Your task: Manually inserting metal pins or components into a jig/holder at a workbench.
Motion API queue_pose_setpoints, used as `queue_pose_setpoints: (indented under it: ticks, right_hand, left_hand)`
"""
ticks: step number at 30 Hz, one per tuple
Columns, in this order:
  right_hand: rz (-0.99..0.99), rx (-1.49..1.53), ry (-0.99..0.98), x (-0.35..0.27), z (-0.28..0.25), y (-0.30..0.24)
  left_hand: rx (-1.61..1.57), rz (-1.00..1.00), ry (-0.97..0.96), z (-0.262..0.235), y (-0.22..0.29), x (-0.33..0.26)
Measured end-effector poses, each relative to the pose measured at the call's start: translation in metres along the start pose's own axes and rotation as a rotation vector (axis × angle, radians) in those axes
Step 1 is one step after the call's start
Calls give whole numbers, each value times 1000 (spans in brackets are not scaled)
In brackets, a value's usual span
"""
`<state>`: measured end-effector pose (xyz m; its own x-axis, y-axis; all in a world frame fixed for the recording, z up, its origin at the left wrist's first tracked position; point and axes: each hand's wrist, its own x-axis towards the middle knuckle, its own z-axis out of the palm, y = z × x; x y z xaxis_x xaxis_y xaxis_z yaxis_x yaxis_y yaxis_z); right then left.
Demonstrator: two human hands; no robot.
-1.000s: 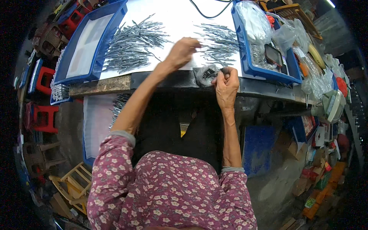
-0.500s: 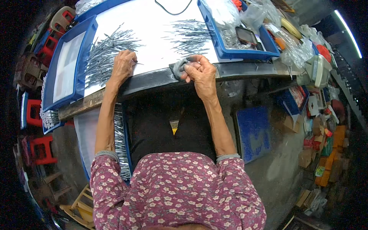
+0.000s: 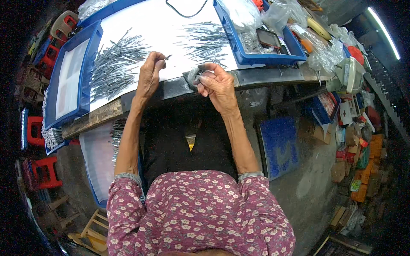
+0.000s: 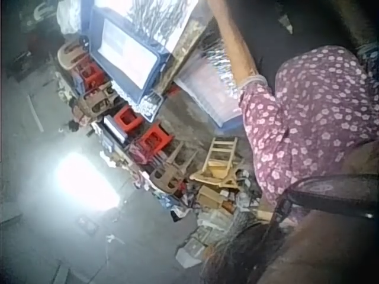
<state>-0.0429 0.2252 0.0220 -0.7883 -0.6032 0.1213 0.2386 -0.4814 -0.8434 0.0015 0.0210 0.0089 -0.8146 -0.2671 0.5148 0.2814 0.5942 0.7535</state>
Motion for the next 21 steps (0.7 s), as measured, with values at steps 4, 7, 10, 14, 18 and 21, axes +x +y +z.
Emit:
queue_pose_setpoints:
  ticks: [4,7,10,14,18,21]
  right_hand:
    - [-4,34,11,-2,-1,1]
    - [6,14,7,-3,-3,1]
    - [-17,-159,8,-5,0,0]
    - [-47,-389,37,-11,9,-2]
    - [-88,-507,145,-13,12,0]
    - [-63,-419,170,-13,13,-3]
  left_hand:
    - [-416,-273,34,12,29,-15]
    - [-582,-361,-24,17,43,-29]
    - [-587,-383,-47,20,60,-39]
    - [-622,-424,-86,20,69,-47]
    - [-739,-433,-65,27,66,-59]
    - [-756,-507,-93,27,71,-64]
